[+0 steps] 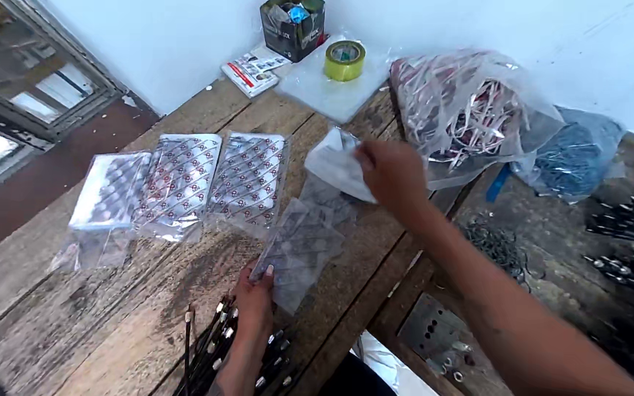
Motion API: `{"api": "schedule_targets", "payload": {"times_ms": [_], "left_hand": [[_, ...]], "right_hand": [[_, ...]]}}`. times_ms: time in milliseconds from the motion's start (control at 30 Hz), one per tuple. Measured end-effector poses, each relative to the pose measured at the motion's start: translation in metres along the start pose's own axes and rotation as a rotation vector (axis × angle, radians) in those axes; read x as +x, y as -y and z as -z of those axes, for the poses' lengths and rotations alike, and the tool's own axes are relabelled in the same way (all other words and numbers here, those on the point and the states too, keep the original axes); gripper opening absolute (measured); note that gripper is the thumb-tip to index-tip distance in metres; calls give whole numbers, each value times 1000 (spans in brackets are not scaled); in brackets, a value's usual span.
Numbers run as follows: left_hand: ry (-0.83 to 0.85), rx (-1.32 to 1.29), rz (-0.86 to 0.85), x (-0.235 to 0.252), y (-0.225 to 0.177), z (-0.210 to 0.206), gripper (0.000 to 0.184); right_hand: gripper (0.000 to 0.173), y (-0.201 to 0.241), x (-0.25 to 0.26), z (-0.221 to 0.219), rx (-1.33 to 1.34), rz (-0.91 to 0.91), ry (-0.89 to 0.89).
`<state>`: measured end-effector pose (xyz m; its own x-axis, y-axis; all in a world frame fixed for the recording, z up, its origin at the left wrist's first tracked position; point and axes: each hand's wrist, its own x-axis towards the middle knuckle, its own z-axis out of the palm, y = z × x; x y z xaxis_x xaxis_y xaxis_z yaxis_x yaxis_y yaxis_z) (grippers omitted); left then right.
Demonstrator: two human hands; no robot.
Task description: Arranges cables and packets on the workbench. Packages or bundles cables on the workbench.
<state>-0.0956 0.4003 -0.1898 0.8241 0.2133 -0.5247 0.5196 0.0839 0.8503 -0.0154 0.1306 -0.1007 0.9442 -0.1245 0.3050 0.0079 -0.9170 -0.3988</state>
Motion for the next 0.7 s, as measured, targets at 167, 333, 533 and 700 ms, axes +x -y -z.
{"api": "schedule_targets", "payload": {"times_ms": [167, 333, 533, 700], "left_hand": [[142, 153, -30, 16, -15, -69, 46], [444, 430, -29, 39, -42, -55, 74], [-69, 585, -399, 40, -34, 154, 26], [-1071, 303, 42, -8, 14, 363, 48]], "right_hand": [[22, -2, 35, 31, -2, 186, -24], [7, 0, -51, -21, 32, 286, 217], [49, 13, -85, -53, 229, 138, 259], [32, 81, -80, -64, 367, 279, 468]]}}
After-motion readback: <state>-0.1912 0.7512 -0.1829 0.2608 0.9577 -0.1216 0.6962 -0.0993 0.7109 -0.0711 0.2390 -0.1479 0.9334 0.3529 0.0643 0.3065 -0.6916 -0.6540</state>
